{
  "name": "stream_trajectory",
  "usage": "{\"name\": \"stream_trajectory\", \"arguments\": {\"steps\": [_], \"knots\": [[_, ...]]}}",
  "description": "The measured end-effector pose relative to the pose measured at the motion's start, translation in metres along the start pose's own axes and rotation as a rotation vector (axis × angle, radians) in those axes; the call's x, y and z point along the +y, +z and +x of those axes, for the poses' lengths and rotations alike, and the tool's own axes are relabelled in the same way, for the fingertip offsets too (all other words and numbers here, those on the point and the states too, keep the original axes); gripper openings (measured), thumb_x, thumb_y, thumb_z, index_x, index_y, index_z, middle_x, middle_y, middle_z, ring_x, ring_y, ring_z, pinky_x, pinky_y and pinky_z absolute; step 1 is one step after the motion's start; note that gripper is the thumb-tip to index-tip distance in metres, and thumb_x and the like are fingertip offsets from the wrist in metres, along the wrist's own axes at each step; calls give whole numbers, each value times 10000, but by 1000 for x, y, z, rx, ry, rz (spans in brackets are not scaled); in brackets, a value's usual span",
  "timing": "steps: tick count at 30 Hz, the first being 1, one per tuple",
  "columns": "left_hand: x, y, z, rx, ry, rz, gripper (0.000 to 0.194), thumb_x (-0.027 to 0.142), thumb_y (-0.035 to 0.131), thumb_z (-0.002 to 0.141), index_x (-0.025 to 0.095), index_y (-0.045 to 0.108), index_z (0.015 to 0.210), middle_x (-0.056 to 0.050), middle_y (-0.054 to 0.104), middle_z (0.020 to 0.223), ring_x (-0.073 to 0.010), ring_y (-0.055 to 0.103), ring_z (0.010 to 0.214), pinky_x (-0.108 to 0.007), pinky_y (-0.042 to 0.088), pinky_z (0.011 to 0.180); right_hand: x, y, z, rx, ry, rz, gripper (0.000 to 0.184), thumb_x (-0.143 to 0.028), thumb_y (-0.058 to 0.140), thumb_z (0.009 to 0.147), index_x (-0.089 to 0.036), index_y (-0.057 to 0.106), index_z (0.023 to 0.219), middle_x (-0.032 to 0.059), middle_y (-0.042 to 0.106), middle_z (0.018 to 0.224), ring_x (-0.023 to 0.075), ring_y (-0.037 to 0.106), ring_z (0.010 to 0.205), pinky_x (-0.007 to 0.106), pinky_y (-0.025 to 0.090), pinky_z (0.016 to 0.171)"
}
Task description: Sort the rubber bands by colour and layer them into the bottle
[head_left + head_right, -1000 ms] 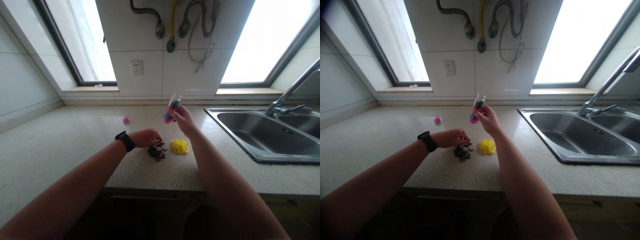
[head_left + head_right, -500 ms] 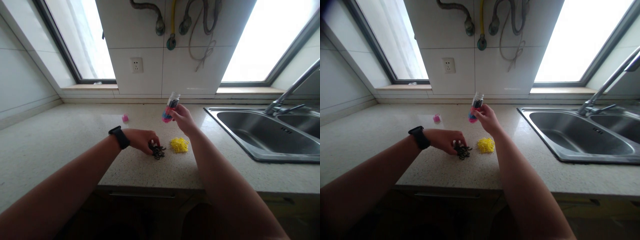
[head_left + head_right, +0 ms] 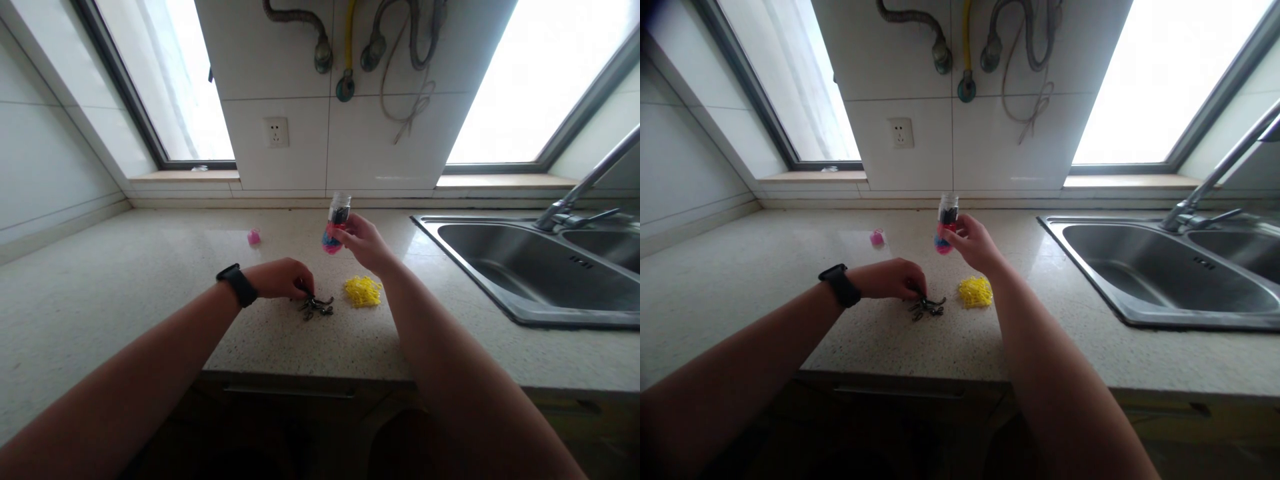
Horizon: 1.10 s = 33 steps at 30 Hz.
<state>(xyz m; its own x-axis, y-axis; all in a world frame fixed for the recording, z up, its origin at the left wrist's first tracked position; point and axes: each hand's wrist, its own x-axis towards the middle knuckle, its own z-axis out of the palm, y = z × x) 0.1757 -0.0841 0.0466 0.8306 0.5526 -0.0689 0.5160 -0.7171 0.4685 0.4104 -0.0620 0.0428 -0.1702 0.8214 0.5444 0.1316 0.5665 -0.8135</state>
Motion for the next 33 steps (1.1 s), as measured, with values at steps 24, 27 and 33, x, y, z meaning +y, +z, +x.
{"name": "stream_trajectory", "arguments": {"steps": [24,27,33], "knots": [[23,-84,31,922,124,-718,150,158,749,771,120,697,906,-35,717,850,-117,651,783,-332,556,826,8,14,-9,-207,65,-195,254,-345,751,796,-212,652,989,48,702,886,172,599,731,348,494,685],[29,-75,45,935,137,-679,134,140,744,774,125,689,895,-30,713,833,-116,648,774,-320,556,803,10,13,-9,-209,57,-181,263,-361,741,808,-206,651,1000,46,699,883,164,596,722,336,490,672],[23,-61,47,933,207,-474,139,185,734,810,130,699,932,-51,736,866,-128,667,809,-297,544,796,11,13,-8,-173,59,-201,280,-384,746,797,-197,650,981,43,696,864,158,591,707,321,488,655]]}}
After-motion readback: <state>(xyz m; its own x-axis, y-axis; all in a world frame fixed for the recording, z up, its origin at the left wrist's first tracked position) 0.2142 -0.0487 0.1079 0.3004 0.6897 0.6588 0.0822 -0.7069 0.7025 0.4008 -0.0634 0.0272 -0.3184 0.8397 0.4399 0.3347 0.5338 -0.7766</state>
